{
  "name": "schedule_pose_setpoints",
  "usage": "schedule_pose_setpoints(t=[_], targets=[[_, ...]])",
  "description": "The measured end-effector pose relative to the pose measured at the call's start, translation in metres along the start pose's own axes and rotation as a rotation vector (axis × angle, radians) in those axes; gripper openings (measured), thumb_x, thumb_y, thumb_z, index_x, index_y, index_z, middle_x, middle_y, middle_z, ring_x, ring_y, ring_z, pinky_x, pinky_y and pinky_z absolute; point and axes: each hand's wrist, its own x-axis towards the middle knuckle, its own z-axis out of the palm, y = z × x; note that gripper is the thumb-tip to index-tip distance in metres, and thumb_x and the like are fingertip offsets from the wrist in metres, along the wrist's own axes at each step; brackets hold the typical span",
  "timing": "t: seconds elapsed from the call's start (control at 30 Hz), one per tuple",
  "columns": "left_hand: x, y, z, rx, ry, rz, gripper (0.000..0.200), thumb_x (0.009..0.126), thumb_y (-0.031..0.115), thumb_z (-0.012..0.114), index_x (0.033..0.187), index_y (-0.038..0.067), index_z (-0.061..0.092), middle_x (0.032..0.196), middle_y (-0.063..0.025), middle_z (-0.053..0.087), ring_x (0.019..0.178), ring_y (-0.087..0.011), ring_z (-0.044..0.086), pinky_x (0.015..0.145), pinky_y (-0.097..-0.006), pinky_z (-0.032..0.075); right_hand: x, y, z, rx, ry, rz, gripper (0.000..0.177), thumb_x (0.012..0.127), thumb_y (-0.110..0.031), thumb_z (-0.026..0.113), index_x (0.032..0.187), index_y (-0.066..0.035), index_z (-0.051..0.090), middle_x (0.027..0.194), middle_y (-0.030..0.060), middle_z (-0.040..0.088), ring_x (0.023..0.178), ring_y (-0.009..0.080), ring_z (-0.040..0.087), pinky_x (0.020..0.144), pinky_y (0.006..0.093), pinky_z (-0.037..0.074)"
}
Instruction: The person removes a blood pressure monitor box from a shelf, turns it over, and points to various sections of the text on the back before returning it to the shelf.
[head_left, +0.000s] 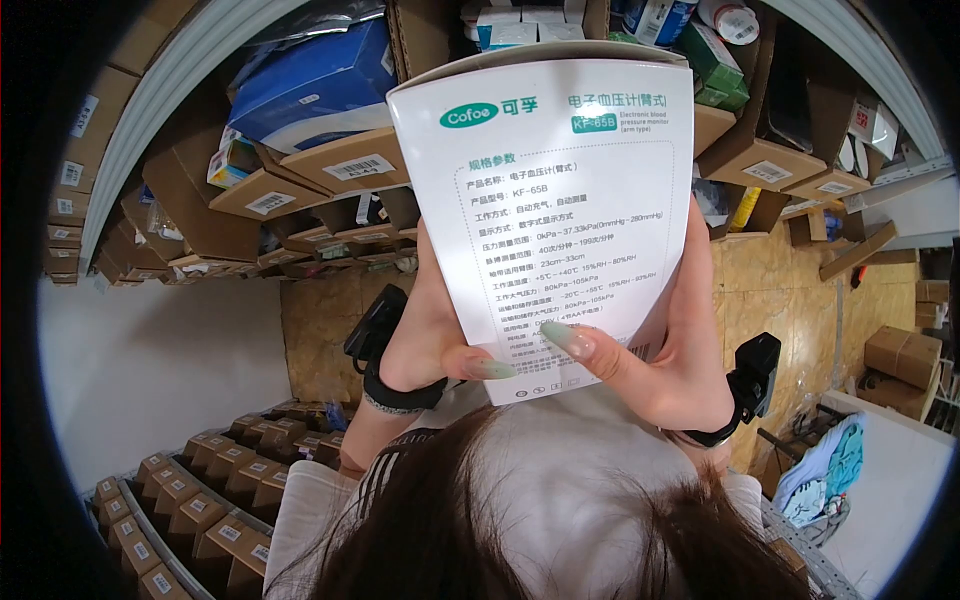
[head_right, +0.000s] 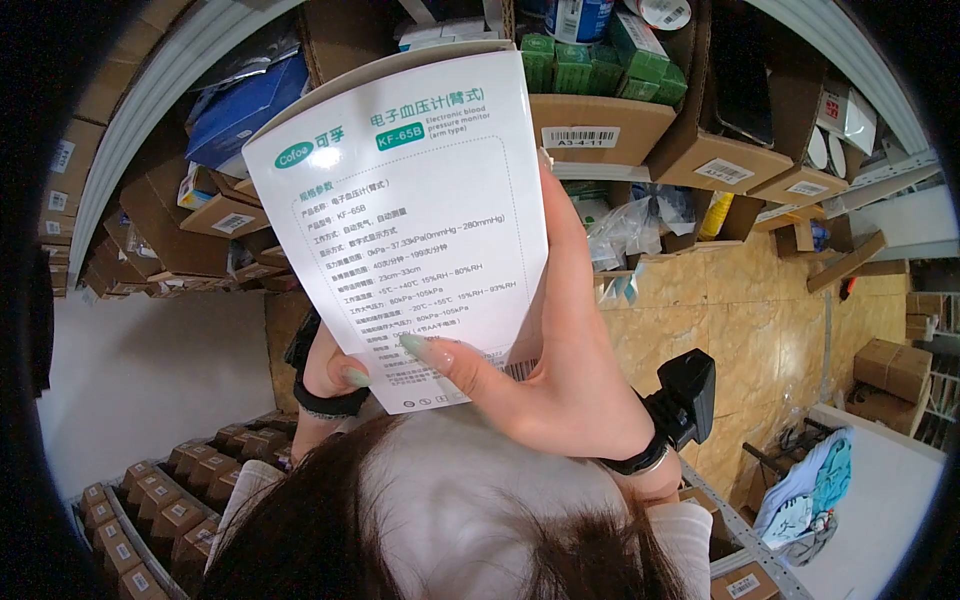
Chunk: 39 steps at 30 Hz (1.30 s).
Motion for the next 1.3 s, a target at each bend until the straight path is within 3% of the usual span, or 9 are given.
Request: schedule_pose_setpoints(t=[0.47,1.3], targets=[[0.0011,0.0001,-0.0010,-0.024,-0.025,0.021,0.134,0.047,0.064,0.079,0.136,-0.002,0.003,0.136,-0.0158,0.030,0.127,-0.0248,0.034,0.104,-0.0378,0.029,0.0006,0.0003,0.0008,0.019,-0.006,-0.007,0.092,0.073,-0.002,0.068,0.140,0.003,0.004,0.129,0.0211,0.040,0.117,0.0263,0.046,0.097,0.0372,0.039],[0.0019,-0.0022,-0.0028,0.013,-0.009,0.014,0.140,0.042,0.076,0.072,0.136,-0.003,0.004,0.135,-0.0166,0.031,0.127,-0.0256,0.032,0.104,-0.0381,0.027,-0.0005,-0.0020,0.0005,0.161,0.007,0.064,0.088,0.074,0.001,0.064,0.141,0.003,0.007,0.134,0.0205,0.036,0.124,0.0273,0.039,0.102,0.0370,0.031]])
